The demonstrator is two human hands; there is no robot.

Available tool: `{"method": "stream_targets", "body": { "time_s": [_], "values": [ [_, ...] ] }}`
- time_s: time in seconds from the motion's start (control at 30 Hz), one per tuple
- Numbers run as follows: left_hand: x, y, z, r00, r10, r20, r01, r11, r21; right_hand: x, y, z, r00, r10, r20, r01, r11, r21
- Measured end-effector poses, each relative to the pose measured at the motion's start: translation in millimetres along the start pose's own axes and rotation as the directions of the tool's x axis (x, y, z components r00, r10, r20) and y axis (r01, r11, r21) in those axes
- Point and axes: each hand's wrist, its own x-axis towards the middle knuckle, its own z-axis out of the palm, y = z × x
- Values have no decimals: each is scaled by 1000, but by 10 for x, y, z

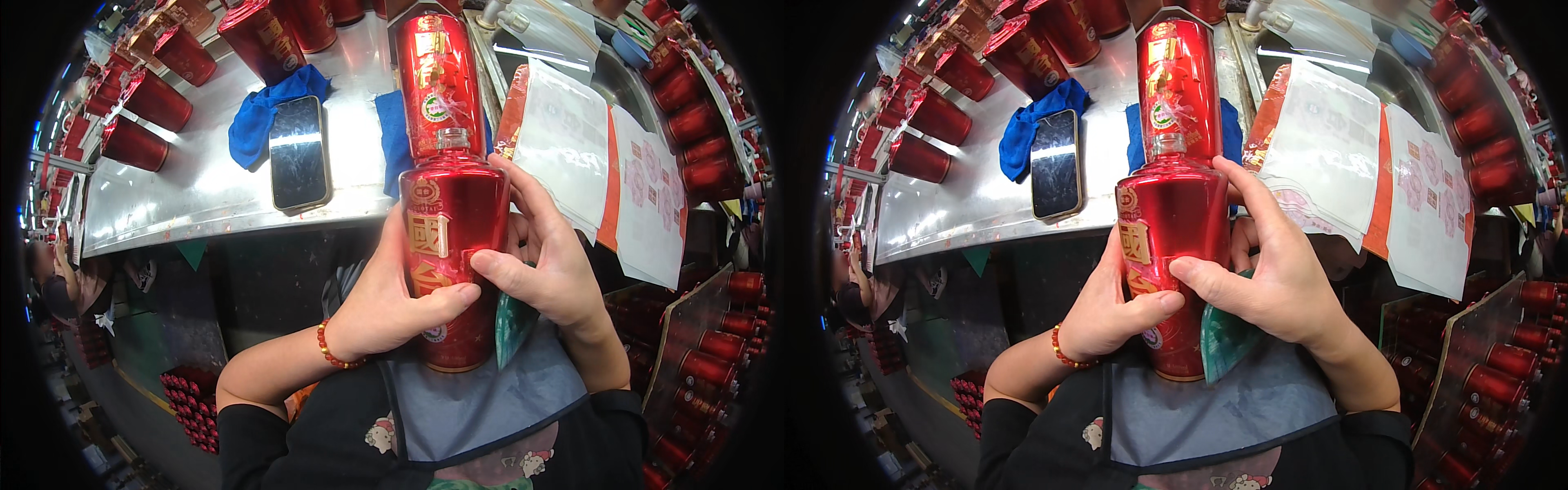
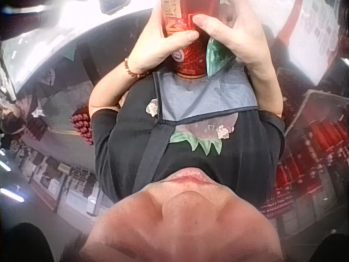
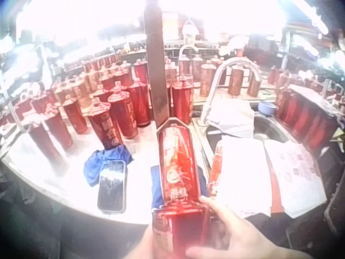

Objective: The person wipes the exterior of red cylindrical containers using a green cloth. They rotate each container to clean multiple sides, then place it aside and pick up another. The person occasionally rinses the cloth under a faucet and continues the wiping process.

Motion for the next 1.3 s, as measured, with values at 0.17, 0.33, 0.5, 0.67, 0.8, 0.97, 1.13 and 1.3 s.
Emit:
{"method": "stream_targets", "body": {
  "time_s": [0.17,0.33,0.5,0.67,0.8,0.97,1.13,1.3],
  "values": [
    [6,6,14,1000,2,3,-2,1000,9,7,40,18,999,-32,-24,31,999,-26],
    [-1,2,15,1000,9,1,-9,1000,0,0,57,15,999,-35,-23,35,999,-16],
    [25,-59,14,1000,20,-7,-21,991,-134,-30,39,-25,1000,4,-2,-4,1000,23],
    [37,-19,71,999,-9,-33,3,985,-174,-164,-13,-28,999,42,15,-42,999,-27],
    [55,-19,66,1000,-4,-28,0,991,-134,-185,2,-12,1000,22,13,-21,995,-100],
    [59,-24,45,1000,-11,-21,7,983,-186,-175,5,4,1000,5,8,-4,993,-114],
    [69,-18,73,999,-13,-41,5,983,-185,-169,31,-12,1000,-10,11,11,992,-125],
    [95,-33,54,999,-9,-32,3,985,-172,-168,32,-13,1000,-13,5,14,991,-132]
  ]
}}
